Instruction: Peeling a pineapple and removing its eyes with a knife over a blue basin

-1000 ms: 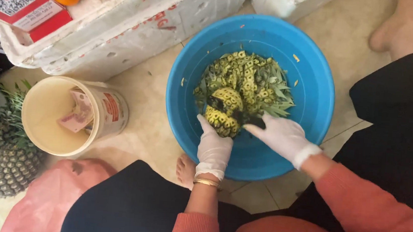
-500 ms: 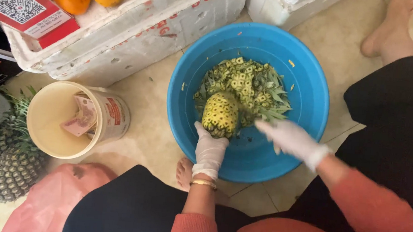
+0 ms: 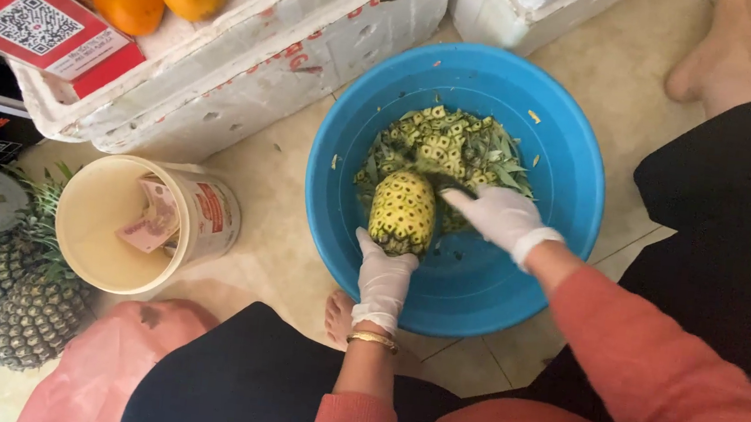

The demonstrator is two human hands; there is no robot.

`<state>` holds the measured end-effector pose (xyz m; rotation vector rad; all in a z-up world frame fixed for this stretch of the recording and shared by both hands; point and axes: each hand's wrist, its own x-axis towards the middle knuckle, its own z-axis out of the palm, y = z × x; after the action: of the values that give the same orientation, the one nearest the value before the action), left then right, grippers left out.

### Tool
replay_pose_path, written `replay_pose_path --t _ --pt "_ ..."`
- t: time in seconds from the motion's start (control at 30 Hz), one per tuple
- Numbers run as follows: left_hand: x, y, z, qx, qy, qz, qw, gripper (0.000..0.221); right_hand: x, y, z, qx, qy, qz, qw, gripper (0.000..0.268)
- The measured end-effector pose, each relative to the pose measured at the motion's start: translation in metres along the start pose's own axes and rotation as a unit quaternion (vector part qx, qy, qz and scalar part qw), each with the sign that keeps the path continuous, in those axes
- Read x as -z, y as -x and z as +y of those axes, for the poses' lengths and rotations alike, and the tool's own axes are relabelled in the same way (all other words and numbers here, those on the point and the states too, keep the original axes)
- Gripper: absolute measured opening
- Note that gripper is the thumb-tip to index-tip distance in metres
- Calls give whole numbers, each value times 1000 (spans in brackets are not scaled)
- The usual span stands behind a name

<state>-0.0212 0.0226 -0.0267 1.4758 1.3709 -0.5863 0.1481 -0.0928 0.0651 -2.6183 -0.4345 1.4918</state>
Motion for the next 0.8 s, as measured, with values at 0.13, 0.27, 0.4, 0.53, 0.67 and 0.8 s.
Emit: replay_pose_path --t 0.13,0.27,0.4,0.53,0.67,0.8 --pt "-9 -25 -16 2 21 -6 1000 111 -17 -26 52 -18 -289 -41 956 73" --pt "7 14 7 14 106 -16 994 107 -33 -5 68 -28 -398 -36 916 75" --pt "-8 -9 -21 -21 282 -5 959 100 -23 39 72 -6 -440 -17 898 77" --pt "24 53 4 -8 429 -58 901 92 -23 60 82 -6 -391 7 920 75" --pt "34 83 2 11 524 -111 845 110 -26 97 74 7 -40 38 998 83" --pt "36 96 -7 -4 572 -135 809 64 -29 134 68 29 58 47 997 90"
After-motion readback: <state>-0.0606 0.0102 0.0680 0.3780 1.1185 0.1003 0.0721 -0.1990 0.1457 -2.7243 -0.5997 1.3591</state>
